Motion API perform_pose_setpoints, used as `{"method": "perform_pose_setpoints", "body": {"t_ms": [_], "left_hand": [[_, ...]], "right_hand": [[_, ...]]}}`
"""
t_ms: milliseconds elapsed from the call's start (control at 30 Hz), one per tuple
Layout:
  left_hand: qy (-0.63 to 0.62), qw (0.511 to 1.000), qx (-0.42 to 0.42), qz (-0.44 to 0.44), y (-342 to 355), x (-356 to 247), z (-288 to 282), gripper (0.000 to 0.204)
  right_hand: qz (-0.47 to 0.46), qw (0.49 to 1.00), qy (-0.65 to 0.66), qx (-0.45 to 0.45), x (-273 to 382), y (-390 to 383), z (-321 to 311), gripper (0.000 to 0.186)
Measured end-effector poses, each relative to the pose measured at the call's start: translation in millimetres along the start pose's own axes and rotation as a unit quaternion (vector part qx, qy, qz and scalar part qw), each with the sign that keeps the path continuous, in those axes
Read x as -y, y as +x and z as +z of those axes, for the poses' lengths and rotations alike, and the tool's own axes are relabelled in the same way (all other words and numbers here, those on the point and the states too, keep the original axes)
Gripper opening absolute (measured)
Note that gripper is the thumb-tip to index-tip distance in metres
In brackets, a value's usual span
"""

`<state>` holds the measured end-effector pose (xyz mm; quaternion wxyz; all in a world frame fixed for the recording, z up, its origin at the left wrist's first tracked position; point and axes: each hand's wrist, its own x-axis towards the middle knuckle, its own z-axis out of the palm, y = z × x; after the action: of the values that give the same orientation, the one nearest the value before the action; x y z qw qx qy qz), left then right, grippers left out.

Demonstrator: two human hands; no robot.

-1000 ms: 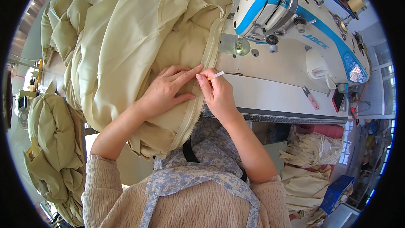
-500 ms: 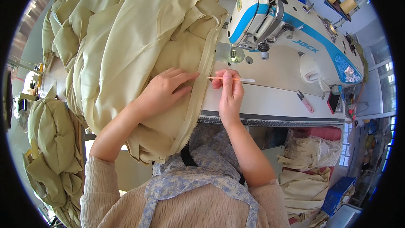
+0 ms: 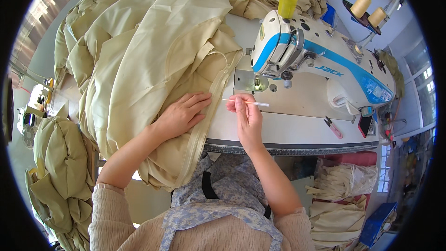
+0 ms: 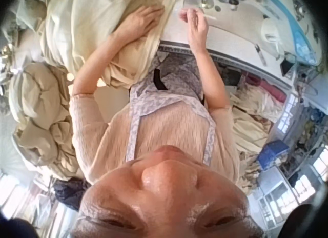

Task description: The person sews a zipper onto a large beige fabric item using a sewing machine. They align the zipper, guide the fabric under the needle, and trim threads with scissors. The person repeats this process on multiple sections of the item.

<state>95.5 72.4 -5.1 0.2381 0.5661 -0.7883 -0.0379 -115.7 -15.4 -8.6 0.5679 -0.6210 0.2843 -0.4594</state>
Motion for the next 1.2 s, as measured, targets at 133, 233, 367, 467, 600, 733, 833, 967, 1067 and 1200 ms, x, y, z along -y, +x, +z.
{"method": "perform_pose_setpoints", "body": {"t_ms": [133,233,367,467,600,733,833,967,1067,1200], "left_hand": [[-0.018,1.0,0.006,-0.012,6,-4,-2,0.047],[-0.004,1.0,-0.007,0.0,5,-2,4,0.047],[-0.009,1.0,-0.016,0.002,5,-2,6,0.046],[0.002,1.0,-0.019,0.008,6,-1,6,0.046],[-0.002,1.0,-0.016,0.0,5,-2,7,0.046],[-0.009,1.0,-0.014,-0.004,6,-3,5,0.046],[-0.013,1.0,-0.017,-0.003,6,-3,5,0.046],[-0.001,1.0,-0.021,-0.004,8,-4,3,0.045],[-0.007,1.0,-0.013,-0.007,11,-6,-3,0.042],[0.043,0.994,0.066,-0.081,36,-8,-13,0.037]], "right_hand": [[-0.071,0.989,-0.123,0.038,-14,38,10,0.022],[-0.084,0.979,-0.174,0.058,-20,54,16,0.021],[-0.083,0.98,-0.164,0.074,-33,56,21,0.021],[-0.08,0.98,-0.164,0.081,-35,57,21,0.02],[-0.097,0.974,-0.182,0.091,-37,57,20,0.018],[-0.104,0.964,-0.224,0.097,-36,57,20,0.017],[-0.122,0.955,-0.25,0.099,-38,57,20,0.017],[-0.095,0.975,-0.186,0.081,-37,56,21,0.018],[-0.09,0.989,-0.114,0.035,-36,54,18,0.019],[-0.099,0.99,-0.099,-0.006,-39,56,13,0.02]]}}
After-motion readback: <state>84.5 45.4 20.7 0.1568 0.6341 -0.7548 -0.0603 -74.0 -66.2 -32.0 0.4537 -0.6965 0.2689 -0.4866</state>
